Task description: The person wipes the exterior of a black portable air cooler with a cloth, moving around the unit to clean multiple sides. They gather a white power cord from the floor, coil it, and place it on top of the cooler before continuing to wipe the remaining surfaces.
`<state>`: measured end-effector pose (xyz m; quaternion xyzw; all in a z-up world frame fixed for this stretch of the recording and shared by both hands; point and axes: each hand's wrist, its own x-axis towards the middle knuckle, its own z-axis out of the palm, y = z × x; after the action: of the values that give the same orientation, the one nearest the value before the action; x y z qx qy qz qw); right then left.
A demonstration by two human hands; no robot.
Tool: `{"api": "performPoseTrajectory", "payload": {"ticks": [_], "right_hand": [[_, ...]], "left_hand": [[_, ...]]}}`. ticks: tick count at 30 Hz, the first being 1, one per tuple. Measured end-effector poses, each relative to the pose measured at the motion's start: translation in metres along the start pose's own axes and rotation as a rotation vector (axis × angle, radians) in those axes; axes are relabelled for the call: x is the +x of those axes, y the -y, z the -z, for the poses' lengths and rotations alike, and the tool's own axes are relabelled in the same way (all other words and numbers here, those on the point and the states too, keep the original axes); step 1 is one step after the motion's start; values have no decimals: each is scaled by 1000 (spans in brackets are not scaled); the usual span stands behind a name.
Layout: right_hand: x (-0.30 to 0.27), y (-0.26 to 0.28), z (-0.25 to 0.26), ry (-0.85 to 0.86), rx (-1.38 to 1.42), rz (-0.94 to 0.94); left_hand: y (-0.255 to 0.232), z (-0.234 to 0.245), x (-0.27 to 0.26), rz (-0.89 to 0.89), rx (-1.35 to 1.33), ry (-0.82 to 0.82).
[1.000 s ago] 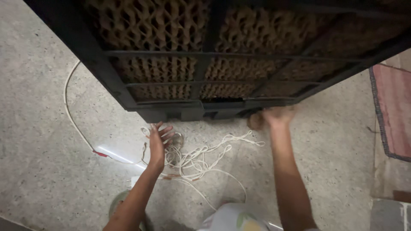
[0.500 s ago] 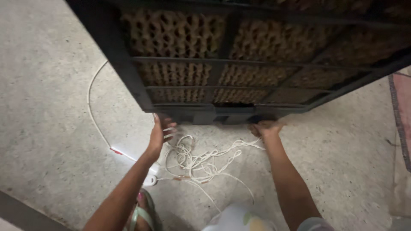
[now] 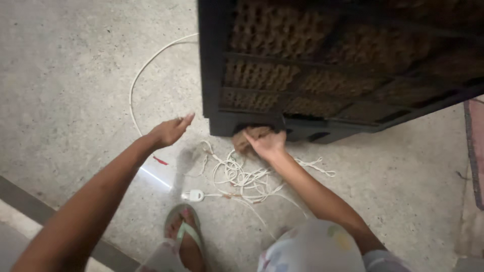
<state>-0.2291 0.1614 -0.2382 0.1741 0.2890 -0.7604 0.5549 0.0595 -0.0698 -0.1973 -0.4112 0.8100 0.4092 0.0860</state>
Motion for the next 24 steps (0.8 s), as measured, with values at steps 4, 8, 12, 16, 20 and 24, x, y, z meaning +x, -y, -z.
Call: {"api": "performPoseTrajectory", "payload": {"ticks": [4, 8, 12, 16, 20, 24], "right_hand": [[35, -12, 22, 114, 104, -19], [77, -9, 43, 705, 71, -82], [72, -21, 29, 118, 106, 41], [70, -42, 20, -60, 48, 71], [81, -54, 50, 1523, -129, -75], [47, -50, 45, 150, -322, -44]], "left_hand": [[14, -27, 27, -67, -330, -70], [15, -81, 64, -58, -355, 35], [3, -126, 71, 147, -680, 161], [-5, -174, 85, 55, -867, 30], [-37, -206, 77, -10, -1114, 126], [-58, -235, 73, -332, -1425, -27]]}}
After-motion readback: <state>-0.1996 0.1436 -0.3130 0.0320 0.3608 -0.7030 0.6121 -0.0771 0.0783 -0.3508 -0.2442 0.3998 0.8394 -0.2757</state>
